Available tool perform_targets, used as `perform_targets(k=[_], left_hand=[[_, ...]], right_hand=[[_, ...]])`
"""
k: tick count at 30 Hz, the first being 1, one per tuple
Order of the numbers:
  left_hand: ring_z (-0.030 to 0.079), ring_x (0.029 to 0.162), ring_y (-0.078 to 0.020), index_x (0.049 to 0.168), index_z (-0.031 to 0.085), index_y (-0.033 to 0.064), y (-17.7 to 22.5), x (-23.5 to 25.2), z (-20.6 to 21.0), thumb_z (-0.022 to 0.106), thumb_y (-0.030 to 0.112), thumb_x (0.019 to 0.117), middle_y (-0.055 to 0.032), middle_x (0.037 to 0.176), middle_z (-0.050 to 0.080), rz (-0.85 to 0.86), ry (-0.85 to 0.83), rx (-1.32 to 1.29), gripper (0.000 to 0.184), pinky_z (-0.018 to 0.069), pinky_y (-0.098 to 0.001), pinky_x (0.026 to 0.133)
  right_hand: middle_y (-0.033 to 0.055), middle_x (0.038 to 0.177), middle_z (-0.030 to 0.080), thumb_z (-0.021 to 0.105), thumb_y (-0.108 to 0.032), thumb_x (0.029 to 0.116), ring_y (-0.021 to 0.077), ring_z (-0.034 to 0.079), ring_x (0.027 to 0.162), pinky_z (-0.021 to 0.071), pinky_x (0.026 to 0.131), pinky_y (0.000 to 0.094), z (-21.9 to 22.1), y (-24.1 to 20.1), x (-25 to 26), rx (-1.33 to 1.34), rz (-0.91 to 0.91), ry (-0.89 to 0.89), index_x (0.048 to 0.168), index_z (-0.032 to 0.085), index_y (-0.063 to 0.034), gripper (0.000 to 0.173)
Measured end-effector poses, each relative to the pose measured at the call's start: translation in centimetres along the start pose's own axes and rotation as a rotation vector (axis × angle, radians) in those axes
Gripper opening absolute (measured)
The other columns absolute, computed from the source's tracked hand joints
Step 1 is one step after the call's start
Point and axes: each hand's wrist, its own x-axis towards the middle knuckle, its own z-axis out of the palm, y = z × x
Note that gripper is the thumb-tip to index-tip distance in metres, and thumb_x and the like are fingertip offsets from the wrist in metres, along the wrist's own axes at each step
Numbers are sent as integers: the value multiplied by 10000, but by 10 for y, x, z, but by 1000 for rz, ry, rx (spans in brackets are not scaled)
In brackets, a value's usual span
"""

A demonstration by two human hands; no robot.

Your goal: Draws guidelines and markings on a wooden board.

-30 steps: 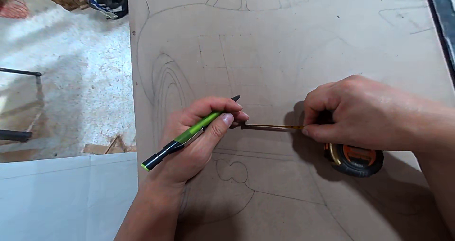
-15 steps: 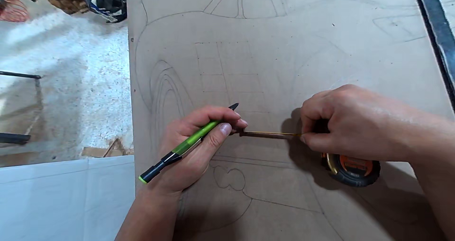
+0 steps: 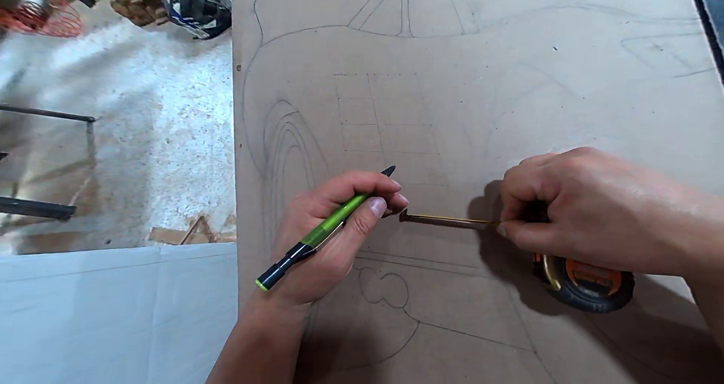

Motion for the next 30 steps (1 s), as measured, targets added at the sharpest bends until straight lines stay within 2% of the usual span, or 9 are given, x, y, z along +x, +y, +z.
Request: perform_targets(k=[4,30], left_hand=[[731,936,-256,1163,680,13,-1,0,-1,530,66,1035,-114,1047,737,-2,-18,-17,205,637,-415,874],[728,937,-245,1158,688,27,1,0,0,524,76,1038,-99,1045,741,-13,-7,19,209,634,-400,872]], right_hand=[[-181,656,553,741,-370,822,-39,508,542,413,422,207,0,-1,0,-12,22,-3,681,643,-344,173],[-163,644,552,743,-325,833,-25,500,526,394,411,211,-2,-3,0,12,26,-20,678,646,-319,183]])
